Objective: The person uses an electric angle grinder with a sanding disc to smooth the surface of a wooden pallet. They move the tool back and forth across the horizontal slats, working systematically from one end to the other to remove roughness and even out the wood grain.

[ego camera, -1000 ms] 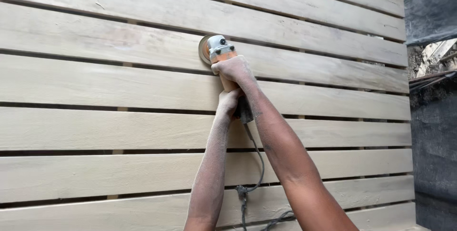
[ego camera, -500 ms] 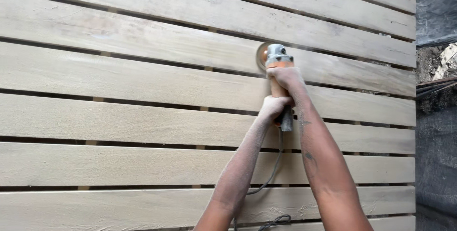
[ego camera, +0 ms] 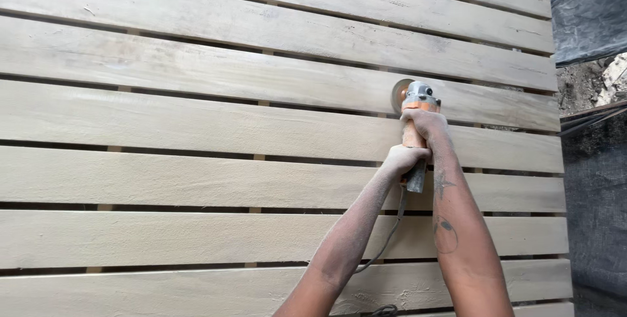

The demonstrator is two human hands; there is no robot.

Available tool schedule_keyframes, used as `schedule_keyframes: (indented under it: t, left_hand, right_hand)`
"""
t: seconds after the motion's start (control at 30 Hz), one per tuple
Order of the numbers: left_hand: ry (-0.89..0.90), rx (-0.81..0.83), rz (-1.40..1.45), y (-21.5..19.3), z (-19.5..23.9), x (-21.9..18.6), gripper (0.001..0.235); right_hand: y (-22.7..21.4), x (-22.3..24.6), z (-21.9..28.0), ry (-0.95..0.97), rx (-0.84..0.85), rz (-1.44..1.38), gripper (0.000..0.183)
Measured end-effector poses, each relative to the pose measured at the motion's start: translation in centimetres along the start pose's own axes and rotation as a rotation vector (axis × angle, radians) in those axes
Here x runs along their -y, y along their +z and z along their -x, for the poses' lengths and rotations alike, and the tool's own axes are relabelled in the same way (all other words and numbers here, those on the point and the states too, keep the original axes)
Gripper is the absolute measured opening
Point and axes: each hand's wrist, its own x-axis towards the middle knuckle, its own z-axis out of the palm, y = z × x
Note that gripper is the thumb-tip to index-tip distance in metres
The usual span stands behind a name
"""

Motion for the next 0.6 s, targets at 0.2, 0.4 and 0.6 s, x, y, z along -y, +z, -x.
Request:
schedule_keyframes:
  t: [0.2, 0.4, 0.6]
  left_hand:
    - [0.095, -0.078, 0.055, -6.0, 3.1, -1.8, 0.03]
    - [0.159, -0.129, 0.248, -12.1, 6.3, -3.0, 0.028]
    - [0.235, -0.185, 0.25, -17.6, 7.3, -3.5, 0.03]
  right_hand:
    - [6.3, 3.2, 1.4, -0.13, 0.055, 0.28, 0.073]
    - [12.6, 7.3, 7.3, -0.224, 0.145, 0.423, 0.073]
    - [16.9, 10.1, 10.9, -0.324, 0.167, 0.482, 0.072]
